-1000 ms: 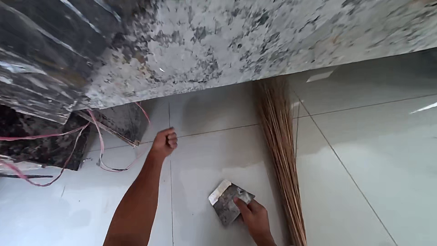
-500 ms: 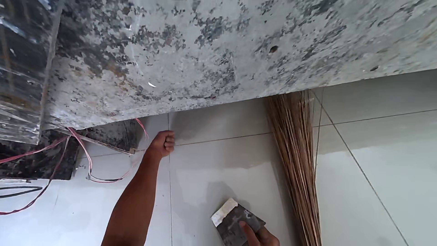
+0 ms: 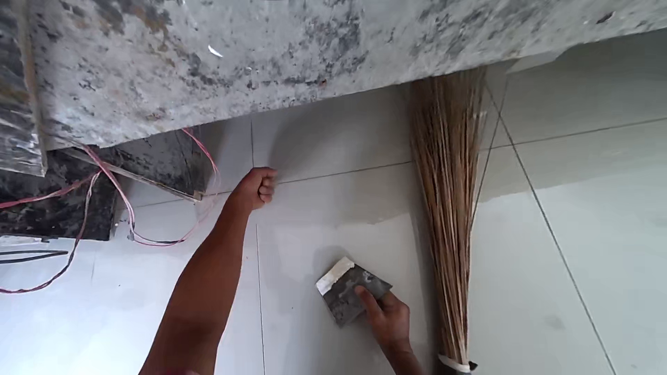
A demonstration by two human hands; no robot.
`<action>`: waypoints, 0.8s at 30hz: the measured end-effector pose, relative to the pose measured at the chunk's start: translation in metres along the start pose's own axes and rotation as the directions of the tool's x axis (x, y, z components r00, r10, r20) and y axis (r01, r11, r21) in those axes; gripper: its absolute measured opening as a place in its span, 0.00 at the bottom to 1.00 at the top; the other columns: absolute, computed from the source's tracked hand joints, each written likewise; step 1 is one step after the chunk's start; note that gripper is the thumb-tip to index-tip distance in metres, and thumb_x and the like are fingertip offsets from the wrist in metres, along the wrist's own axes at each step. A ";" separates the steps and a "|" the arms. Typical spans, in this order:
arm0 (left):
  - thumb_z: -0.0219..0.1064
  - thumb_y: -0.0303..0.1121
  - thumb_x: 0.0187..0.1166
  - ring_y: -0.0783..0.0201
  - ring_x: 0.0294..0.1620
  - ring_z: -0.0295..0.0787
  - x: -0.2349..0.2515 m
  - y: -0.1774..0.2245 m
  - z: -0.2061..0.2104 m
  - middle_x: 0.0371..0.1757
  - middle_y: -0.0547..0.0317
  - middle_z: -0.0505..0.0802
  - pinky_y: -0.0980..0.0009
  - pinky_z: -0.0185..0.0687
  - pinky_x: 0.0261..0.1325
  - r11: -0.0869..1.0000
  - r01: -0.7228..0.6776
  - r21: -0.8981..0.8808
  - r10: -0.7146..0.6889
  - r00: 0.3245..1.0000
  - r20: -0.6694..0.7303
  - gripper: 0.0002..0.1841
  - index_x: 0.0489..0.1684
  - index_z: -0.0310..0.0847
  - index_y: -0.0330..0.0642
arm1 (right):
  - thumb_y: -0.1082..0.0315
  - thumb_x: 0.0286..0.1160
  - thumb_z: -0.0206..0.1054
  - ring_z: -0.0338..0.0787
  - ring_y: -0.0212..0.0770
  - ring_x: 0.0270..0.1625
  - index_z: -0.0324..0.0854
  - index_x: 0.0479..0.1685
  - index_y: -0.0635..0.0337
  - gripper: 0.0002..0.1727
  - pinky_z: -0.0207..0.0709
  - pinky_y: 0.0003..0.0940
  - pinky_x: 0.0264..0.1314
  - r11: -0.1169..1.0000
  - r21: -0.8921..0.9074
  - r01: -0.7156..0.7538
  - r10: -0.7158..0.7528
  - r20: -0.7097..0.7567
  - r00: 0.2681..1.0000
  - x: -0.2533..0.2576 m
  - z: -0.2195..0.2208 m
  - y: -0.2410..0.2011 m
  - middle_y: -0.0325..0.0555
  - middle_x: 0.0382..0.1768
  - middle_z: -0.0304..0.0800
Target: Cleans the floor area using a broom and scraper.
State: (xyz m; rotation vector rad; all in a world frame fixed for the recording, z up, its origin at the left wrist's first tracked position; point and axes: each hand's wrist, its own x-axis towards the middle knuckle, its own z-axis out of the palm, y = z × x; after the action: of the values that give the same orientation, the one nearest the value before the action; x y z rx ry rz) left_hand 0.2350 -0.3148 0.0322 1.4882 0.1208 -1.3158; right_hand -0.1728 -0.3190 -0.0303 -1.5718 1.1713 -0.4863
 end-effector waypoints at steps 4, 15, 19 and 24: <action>0.51 0.37 0.87 0.80 0.05 0.56 -0.065 -0.053 0.017 0.11 0.75 0.67 0.85 0.55 0.07 0.986 -0.022 -0.166 0.046 0.989 0.140 0.10 0.36 0.76 0.51 | 0.51 0.71 0.71 0.86 0.25 0.25 0.90 0.32 0.58 0.18 0.82 0.30 0.31 0.998 -0.059 -0.012 0.014 0.027 1.000 0.002 -0.003 0.002 0.36 0.22 0.90; 0.54 0.32 0.90 0.76 0.08 0.64 -0.154 -0.151 0.076 0.14 0.70 0.71 0.80 0.65 0.10 0.958 -0.060 0.279 0.014 0.986 0.164 0.05 0.46 0.75 0.46 | 0.55 0.80 0.71 0.92 0.44 0.41 0.88 0.55 0.63 0.19 0.87 0.45 0.50 0.957 0.059 -0.285 0.253 0.317 0.914 0.015 -0.028 -0.019 0.53 0.43 0.94; 0.58 0.32 0.88 0.73 0.10 0.72 -0.155 -0.164 0.111 0.16 0.68 0.77 0.76 0.73 0.13 0.857 -0.127 0.499 0.049 0.985 0.167 0.07 0.54 0.78 0.42 | 0.51 0.82 0.68 0.90 0.47 0.40 0.85 0.62 0.65 0.24 0.84 0.49 0.49 0.971 -0.081 -0.226 0.238 0.447 0.862 0.011 -0.103 -0.054 0.58 0.44 0.91; 0.59 0.37 0.90 0.70 0.16 0.76 -0.175 -0.134 0.213 0.23 0.62 0.81 0.74 0.77 0.20 0.567 -0.219 0.794 0.058 0.972 0.227 0.11 0.59 0.78 0.40 | 0.56 0.85 0.66 0.86 0.46 0.31 0.82 0.62 0.67 0.21 0.82 0.45 0.37 0.969 -0.189 -0.157 0.208 0.291 0.934 0.024 -0.261 -0.091 0.57 0.35 0.88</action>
State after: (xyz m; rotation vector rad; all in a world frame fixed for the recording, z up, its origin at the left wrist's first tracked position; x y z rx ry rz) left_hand -0.0571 -0.3239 0.1239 2.0732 -0.8396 -1.4349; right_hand -0.3299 -0.4751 0.1375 -1.5896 1.1202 -0.0171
